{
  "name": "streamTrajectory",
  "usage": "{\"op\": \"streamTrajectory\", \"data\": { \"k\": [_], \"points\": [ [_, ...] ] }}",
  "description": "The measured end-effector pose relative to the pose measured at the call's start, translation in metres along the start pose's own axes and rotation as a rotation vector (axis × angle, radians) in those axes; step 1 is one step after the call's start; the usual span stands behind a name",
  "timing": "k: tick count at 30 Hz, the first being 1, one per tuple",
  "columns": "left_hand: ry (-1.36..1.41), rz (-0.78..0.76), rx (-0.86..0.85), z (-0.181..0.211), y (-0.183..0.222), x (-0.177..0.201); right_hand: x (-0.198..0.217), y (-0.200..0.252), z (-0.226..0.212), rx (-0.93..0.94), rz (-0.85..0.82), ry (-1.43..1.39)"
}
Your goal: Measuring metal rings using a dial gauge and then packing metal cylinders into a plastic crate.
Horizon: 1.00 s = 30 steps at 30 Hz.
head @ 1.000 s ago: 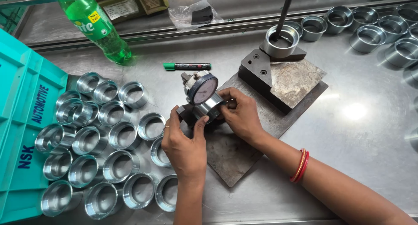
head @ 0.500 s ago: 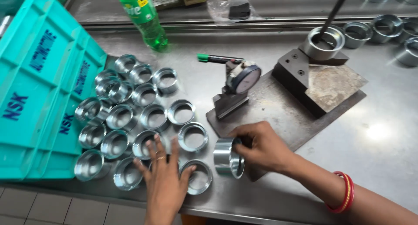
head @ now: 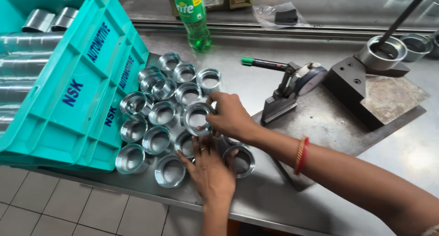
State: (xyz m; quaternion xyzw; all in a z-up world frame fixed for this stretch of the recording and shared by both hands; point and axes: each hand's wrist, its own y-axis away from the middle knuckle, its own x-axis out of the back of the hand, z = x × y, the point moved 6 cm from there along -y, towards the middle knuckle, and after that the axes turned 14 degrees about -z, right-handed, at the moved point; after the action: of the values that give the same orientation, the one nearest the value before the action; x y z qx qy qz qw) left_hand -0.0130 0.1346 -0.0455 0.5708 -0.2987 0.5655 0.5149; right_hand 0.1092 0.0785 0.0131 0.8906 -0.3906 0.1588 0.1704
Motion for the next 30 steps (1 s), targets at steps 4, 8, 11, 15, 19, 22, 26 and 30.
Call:
{"op": "streamTrajectory", "data": {
  "k": [4, 8, 11, 15, 19, 22, 26, 30],
  "points": [
    [0.083, 0.293, -0.069, -0.002, 0.001, 0.001, -0.018, -0.063, 0.018, 0.057, 0.065, 0.169],
    [0.052, 0.275, -0.009, -0.003, -0.002, 0.002, -0.029, -0.099, 0.019, 0.089, 0.121, 0.260],
    [0.046, 0.253, 0.034, -0.005, -0.006, 0.003, -0.034, -0.107, 0.014, 0.023, 0.102, 0.195],
    [0.065, 0.339, 0.048, -0.007, -0.008, -0.004, -0.033, -0.084, -0.004, 0.000, 0.052, -0.148],
    [0.013, 0.347, 0.058, -0.005, -0.009, -0.002, -0.015, -0.013, -0.020, 0.181, 0.100, 0.109],
    [-0.185, 0.252, 0.093, -0.003, -0.007, -0.005, 0.006, 0.077, -0.018, 0.322, -0.048, 0.276],
    [0.043, 0.350, 0.042, -0.012, -0.008, -0.011, 0.086, 0.197, 0.057, 0.307, 0.147, 0.333],
    [-0.086, 0.375, 0.057, -0.012, -0.012, -0.023, 0.210, 0.315, 0.161, -0.089, 0.759, 0.868]
  ]
}}
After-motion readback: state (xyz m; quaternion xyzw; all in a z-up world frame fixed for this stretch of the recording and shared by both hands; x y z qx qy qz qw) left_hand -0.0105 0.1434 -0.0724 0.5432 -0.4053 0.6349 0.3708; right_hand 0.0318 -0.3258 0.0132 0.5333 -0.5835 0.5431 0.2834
